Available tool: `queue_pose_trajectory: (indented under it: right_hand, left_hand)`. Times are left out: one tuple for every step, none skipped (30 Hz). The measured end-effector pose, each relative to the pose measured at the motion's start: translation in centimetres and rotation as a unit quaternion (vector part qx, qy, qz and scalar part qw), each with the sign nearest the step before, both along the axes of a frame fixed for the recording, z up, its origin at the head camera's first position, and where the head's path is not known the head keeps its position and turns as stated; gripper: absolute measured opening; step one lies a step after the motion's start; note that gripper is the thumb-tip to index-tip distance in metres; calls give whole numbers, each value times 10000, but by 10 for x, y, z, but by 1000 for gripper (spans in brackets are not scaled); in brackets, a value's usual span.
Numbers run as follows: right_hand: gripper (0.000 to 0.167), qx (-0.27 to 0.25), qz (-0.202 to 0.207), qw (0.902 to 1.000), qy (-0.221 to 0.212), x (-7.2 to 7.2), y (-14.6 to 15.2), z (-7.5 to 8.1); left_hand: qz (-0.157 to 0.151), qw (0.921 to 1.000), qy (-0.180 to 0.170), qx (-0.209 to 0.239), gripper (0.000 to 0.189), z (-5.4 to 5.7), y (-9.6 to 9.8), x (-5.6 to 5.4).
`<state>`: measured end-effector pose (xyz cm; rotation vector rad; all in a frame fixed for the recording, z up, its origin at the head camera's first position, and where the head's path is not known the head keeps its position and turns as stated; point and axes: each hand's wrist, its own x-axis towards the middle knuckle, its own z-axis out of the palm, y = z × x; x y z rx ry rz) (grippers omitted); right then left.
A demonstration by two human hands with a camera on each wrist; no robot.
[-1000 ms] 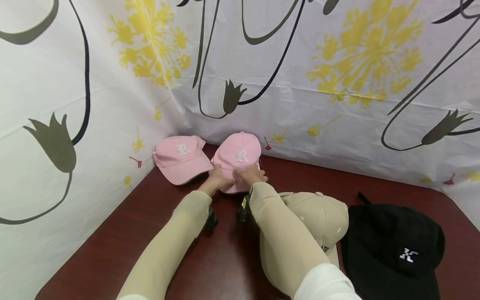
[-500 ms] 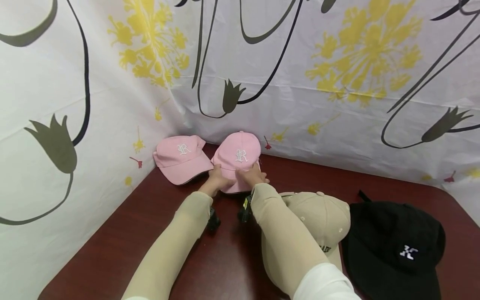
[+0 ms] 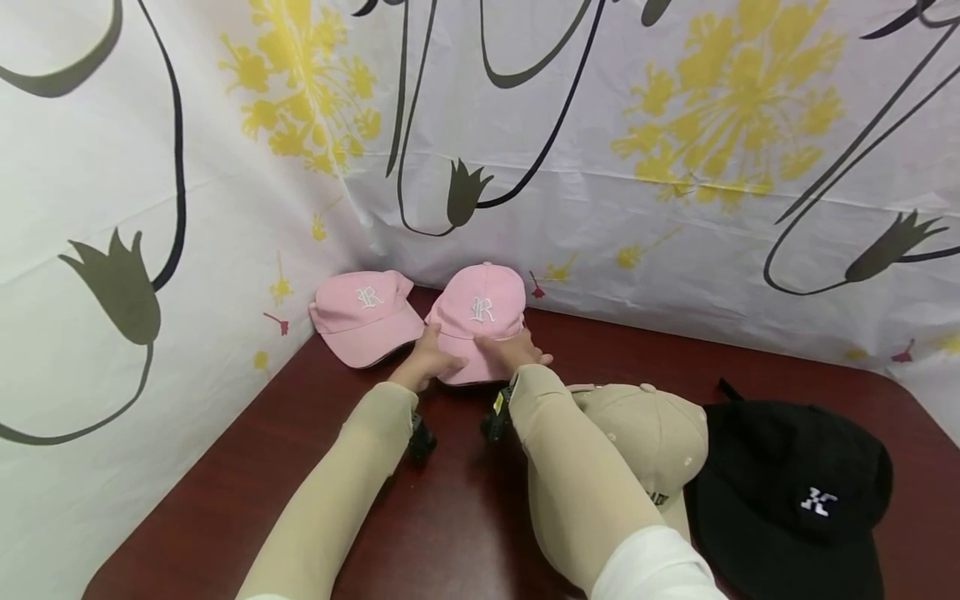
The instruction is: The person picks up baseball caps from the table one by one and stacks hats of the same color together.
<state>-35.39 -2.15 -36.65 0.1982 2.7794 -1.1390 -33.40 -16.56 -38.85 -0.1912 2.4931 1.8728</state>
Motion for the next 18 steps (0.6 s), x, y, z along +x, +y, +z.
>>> queue_pose_trajectory:
  right_hand:
    - [92,24,-71,10000,-22,1,1,0]
    - [93,76,-126,9999,-18,1,1,1]
    - [94,90,-198,9998,-12,2,0,1]
    - [95,73,-286,9996,5,3,0,1]
    - [96,34,-369,9993,40,4,-1,1]
    - [97,25,-436,9990,85,6,-2,2]
    - [97,5,-494,9987,149,6,-4,2]
    - [98,-22,-542,9983,218,7,-5,2]
    - [99,-62,-590,9978,280,8,-6,1]
    - [99,-93,-622,9975,325,9,-6,2]
    - [100,-106,-638,9973,355,9,-7,2]
    - [100,-94,-643,9972,382,10,-7,2]
    - [101,-123,-649,9969,427,10,-7,2]
    - [102,-136,-650,9968,455,11,-6,3]
    - [102,-140,-646,9967,479,12,-6,3]
    - [103,-142,-643,9966,496,12,-6,4]
    - [104,-137,-652,9963,534,13,-6,6]
    - [104,-128,-659,9960,582,14,-6,7]
  left_hand:
    - [-12,10000,27,21,83,1,0,1]
    - [-32,10000,45,42,83,2,1,2]
    - [-55,10000,46,62,83,2,1,2]
    - [-85,9999,53,71,83,3,1,4]
    - [-115,9999,50,93,83,4,1,5]
    - [-149,9998,56,120,83,4,1,5]
    - [-180,9997,63,156,84,4,1,6]
    - [-207,9996,66,177,84,5,2,7]
    - [-218,9996,86,178,85,5,2,7]
    - [-218,9995,121,188,86,5,2,8]
    - [-212,9995,139,195,86,6,3,8]
    - [-208,9995,150,193,86,7,3,9]
    - [-199,9995,160,187,85,8,3,9]
    - [-185,9995,163,192,85,9,3,10]
    - [-170,9996,145,194,85,10,3,10]
    - [-169,9996,137,200,85,12,3,11]
    - [-170,9996,129,209,85,14,2,11]
    - [-175,9995,129,226,85,15,2,12]
